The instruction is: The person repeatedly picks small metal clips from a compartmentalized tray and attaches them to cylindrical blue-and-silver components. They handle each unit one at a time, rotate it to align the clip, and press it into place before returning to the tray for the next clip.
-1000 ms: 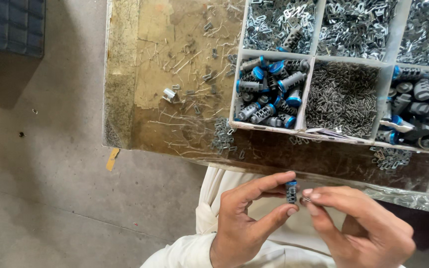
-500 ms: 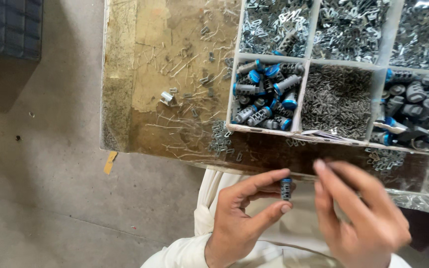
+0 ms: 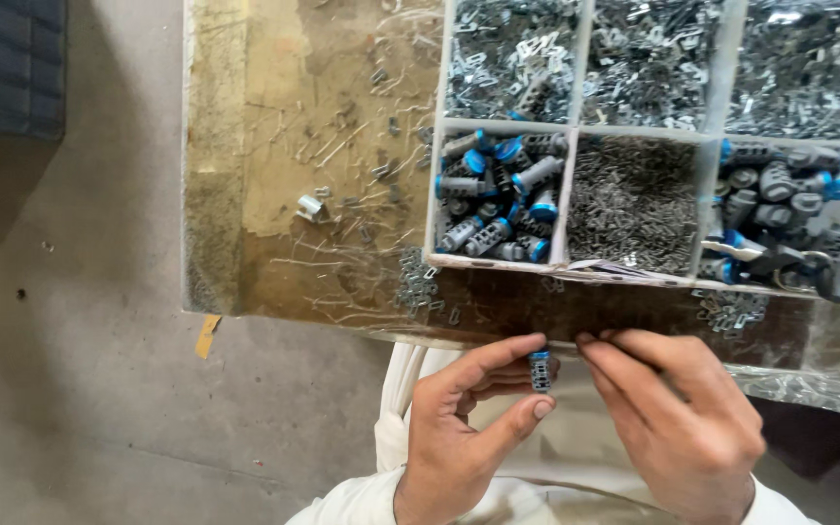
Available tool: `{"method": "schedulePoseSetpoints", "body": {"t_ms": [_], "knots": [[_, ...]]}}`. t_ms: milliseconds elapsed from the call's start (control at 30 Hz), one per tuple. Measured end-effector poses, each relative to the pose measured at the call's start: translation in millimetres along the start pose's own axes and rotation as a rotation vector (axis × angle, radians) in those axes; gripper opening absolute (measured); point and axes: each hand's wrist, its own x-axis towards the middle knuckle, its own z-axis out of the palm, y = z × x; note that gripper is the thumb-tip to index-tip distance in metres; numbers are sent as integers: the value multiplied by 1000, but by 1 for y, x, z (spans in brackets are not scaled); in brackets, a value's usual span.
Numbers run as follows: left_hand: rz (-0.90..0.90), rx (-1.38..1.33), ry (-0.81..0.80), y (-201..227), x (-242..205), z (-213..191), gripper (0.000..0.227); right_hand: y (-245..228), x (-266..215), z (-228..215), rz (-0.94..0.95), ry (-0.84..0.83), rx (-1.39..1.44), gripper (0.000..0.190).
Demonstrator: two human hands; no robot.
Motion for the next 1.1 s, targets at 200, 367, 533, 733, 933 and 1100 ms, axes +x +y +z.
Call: {"method": "schedulePoseSetpoints", "body": {"t_ms": [200,367,533,733,933,1100], "knots": [[43,-24,-52,0,-3,7,49,-1,-23,3,279,-19,274,24],[75,19,-78,2,-4,6,48,2,-23,0,464,-93,308,27],[105,39,-42,6,-5,9,47,-13,-19,-2,246,-44,176,24],[130,121,-59,11,-6,5,47,-12,-16,-2,357,-22,313,22],[157,201,-75,15,-5,2,48,-13,-20,-4,325,-69,344,18],[193,245,-49,13,-6,-1,49,-18,-18,-6,163,-137,200,23]]}}
